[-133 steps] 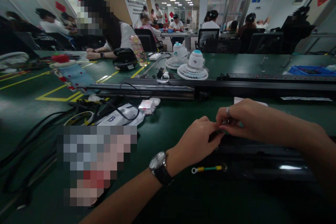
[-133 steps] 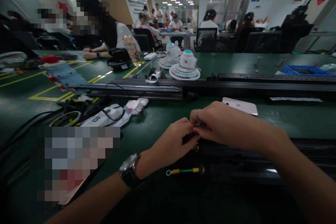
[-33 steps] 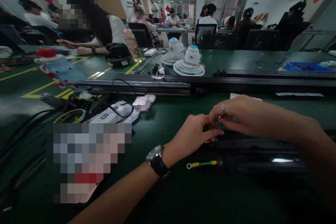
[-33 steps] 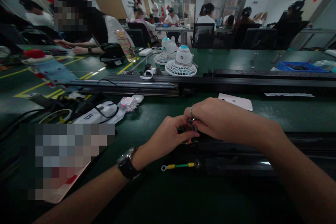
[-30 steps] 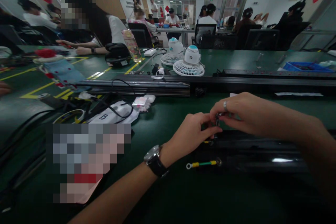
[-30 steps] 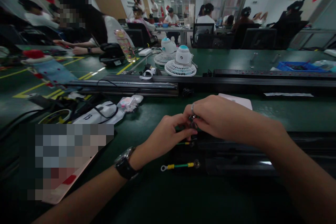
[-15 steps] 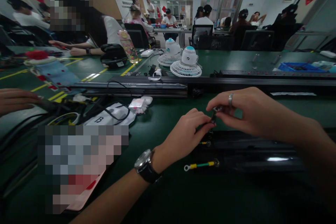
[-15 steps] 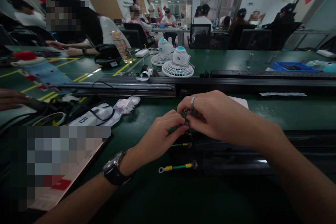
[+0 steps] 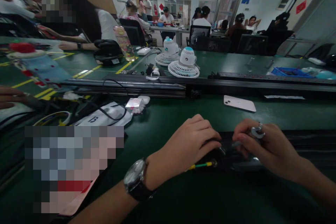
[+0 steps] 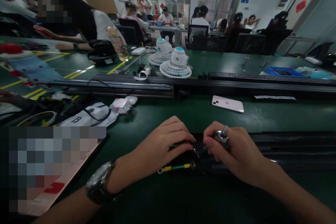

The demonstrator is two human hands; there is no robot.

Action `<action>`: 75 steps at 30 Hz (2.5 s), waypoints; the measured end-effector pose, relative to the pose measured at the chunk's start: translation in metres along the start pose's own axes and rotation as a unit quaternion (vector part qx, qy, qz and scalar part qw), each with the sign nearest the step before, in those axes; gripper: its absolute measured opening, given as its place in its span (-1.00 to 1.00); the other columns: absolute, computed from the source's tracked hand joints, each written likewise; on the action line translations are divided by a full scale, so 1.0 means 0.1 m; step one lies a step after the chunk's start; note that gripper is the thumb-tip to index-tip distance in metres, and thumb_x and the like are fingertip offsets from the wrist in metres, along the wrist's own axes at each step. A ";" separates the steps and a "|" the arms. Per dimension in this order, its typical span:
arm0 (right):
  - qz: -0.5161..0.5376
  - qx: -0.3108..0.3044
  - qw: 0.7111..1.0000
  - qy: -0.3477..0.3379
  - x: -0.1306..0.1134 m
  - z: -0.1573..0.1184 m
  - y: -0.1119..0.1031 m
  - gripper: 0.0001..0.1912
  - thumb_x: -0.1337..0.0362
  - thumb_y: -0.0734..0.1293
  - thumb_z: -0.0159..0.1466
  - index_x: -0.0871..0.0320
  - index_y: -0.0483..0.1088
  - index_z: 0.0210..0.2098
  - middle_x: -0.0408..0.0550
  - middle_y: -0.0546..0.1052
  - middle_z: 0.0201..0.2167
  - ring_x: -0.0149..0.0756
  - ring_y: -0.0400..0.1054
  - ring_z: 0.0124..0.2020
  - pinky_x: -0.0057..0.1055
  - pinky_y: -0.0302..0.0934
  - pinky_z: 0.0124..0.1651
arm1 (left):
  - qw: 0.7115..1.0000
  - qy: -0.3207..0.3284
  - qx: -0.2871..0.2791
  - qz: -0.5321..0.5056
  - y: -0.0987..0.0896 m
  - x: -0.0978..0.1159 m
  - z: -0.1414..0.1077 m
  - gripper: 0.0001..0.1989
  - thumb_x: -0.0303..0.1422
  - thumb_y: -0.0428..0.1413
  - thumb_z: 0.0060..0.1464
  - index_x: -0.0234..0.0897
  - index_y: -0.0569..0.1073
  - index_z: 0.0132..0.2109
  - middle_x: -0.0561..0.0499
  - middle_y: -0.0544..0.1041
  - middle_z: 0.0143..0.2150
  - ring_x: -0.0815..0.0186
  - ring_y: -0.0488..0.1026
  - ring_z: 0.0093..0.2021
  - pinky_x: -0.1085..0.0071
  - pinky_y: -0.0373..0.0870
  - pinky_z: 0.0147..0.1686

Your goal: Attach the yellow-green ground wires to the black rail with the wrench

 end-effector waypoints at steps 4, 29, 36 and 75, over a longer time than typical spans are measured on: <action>-0.013 0.002 1.000 0.014 0.08 -0.10 0.13 -0.83 0.25 0.22 0.51 0.11 0.37 -0.23 -0.25 0.44 -0.58 -0.39 0.36 -0.61 -0.47 0.15 -0.51 | 0.999 -0.017 0.023 0.019 -0.05 -0.03 -0.03 -0.82 -0.35 0.04 0.40 -0.28 0.52 -0.12 0.00 0.53 -0.19 0.29 0.37 -0.15 0.34 0.30 -0.15; -0.075 -0.024 0.997 -0.014 0.09 -0.04 0.40 -0.76 0.26 0.20 0.49 0.15 0.42 -0.28 -0.28 0.43 -0.63 -0.47 0.34 -0.69 -0.50 0.13 -0.54 | 0.993 0.030 0.004 0.116 0.18 -0.04 -0.13 -0.79 -0.31 0.03 0.41 -0.30 0.51 -0.15 0.02 0.52 -0.26 0.29 0.32 -0.25 0.34 0.24 -0.24; -0.035 -0.083 0.995 0.044 0.11 0.08 0.41 -0.74 0.23 0.19 0.50 0.15 0.44 -0.24 -0.25 0.48 -0.62 -0.43 0.44 -0.63 -0.58 0.26 -0.53 | 0.994 0.007 -0.025 0.103 0.21 -0.09 -0.12 -0.85 -0.37 0.05 0.38 -0.30 0.50 -0.15 0.02 0.49 -0.24 0.29 0.32 -0.21 0.34 0.25 -0.23; -0.077 -0.139 0.987 0.027 -0.03 0.26 0.36 -0.78 0.29 0.21 0.47 0.18 0.41 -0.29 -0.22 0.49 -0.60 -0.42 0.42 -0.63 -0.54 0.25 -0.52 | 0.989 0.004 -0.075 0.129 0.16 -0.06 -0.15 -0.94 -0.44 0.08 0.29 -0.32 0.43 -0.12 -0.05 0.44 -0.12 0.25 0.31 -0.11 0.33 0.31 -0.09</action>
Point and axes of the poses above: each hand's wrist, its own z-axis towards the middle knuckle, its own y-axis out of the palm, x = y × z, the point moved 3 cm from there along z, towards the middle knuckle
